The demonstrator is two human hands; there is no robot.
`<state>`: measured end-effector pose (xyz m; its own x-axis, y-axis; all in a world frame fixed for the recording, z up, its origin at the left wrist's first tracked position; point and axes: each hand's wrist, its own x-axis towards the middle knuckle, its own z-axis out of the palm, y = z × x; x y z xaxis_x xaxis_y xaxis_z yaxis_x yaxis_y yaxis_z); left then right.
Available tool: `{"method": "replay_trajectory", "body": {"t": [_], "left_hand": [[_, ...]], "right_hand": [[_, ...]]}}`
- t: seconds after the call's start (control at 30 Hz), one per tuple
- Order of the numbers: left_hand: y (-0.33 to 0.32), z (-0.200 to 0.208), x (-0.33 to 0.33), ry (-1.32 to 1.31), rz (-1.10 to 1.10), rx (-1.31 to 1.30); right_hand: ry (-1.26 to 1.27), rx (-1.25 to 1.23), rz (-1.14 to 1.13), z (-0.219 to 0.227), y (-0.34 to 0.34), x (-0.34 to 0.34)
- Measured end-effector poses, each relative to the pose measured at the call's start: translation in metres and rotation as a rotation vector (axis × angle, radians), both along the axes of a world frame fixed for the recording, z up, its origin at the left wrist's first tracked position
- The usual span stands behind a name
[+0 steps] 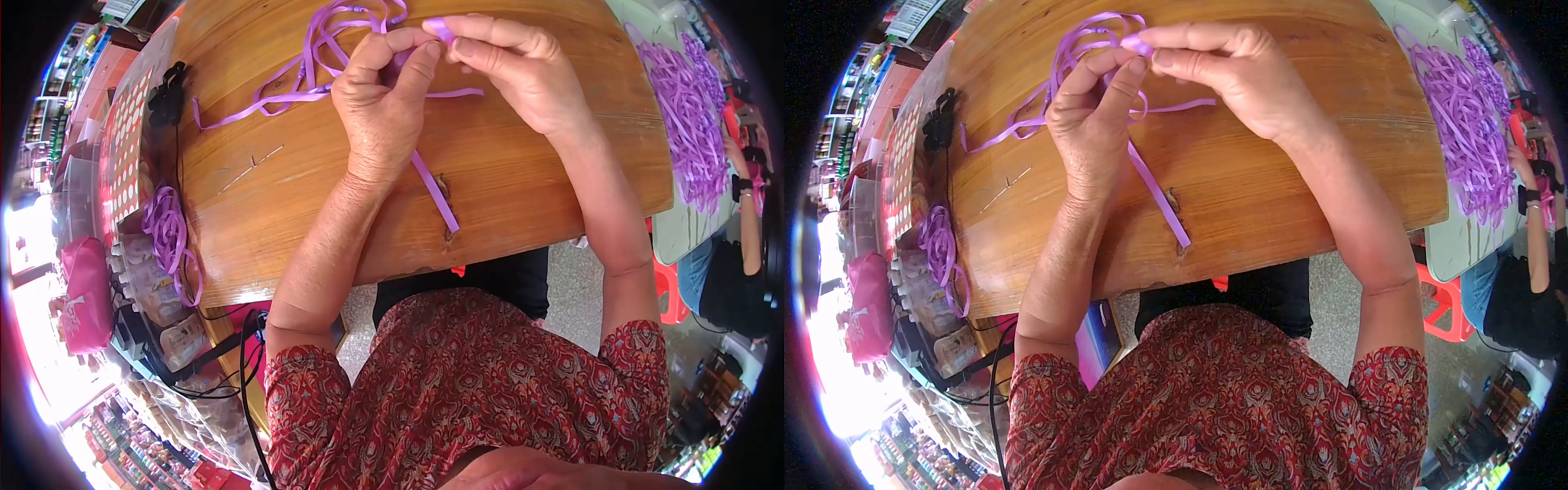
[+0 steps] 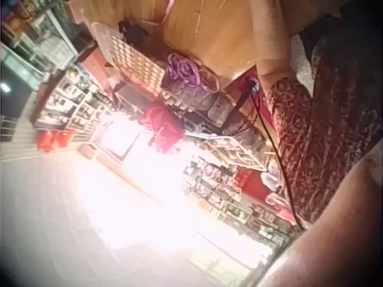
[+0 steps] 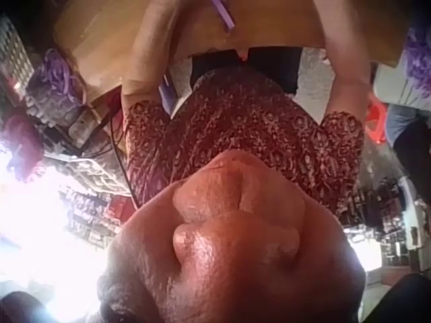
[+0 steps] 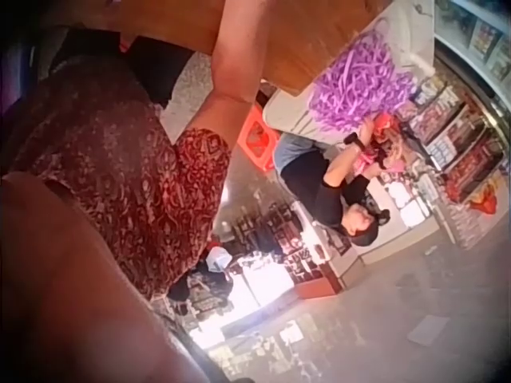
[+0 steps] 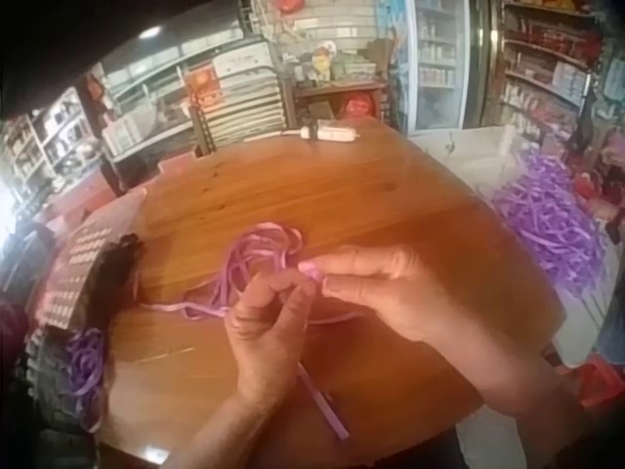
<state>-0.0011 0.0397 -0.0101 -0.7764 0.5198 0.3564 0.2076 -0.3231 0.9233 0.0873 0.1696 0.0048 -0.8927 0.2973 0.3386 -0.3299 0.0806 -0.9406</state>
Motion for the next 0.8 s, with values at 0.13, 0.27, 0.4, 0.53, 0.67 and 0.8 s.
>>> {"method": "replay_trajectory", "body": {"t": [0.13,0.27,0.4,0.53,0.67,0.8], "left_hand": [[0.0,-0.004,-0.001,0.036,0.004,-0.02],[-0.002,0.007,0.01,-0.131,-0.088,-0.033],[-0.003,0.005,0.008,-0.313,-0.11,-0.06],[-0.002,0.007,0.008,-0.296,-0.099,-0.048],[-0.004,0.004,0.004,-0.422,-0.162,-0.023],[-0.006,0.004,0.0,-0.56,-0.244,0.086]], "right_hand": [[0.077,0.226,-0.057,0.004,-0.003,0.0],[0.17,0.64,-0.389,0.023,-0.015,0.006],[0.28,0.916,-0.474,0.011,-0.013,0.005],[0.992,0.824,-0.486,-0.021,0.011,-0.033],[0.801,0.688,-0.321,-0.016,0.003,-0.024],[-0.008,0.043,-0.15,0.021,-0.019,0.003]]}}
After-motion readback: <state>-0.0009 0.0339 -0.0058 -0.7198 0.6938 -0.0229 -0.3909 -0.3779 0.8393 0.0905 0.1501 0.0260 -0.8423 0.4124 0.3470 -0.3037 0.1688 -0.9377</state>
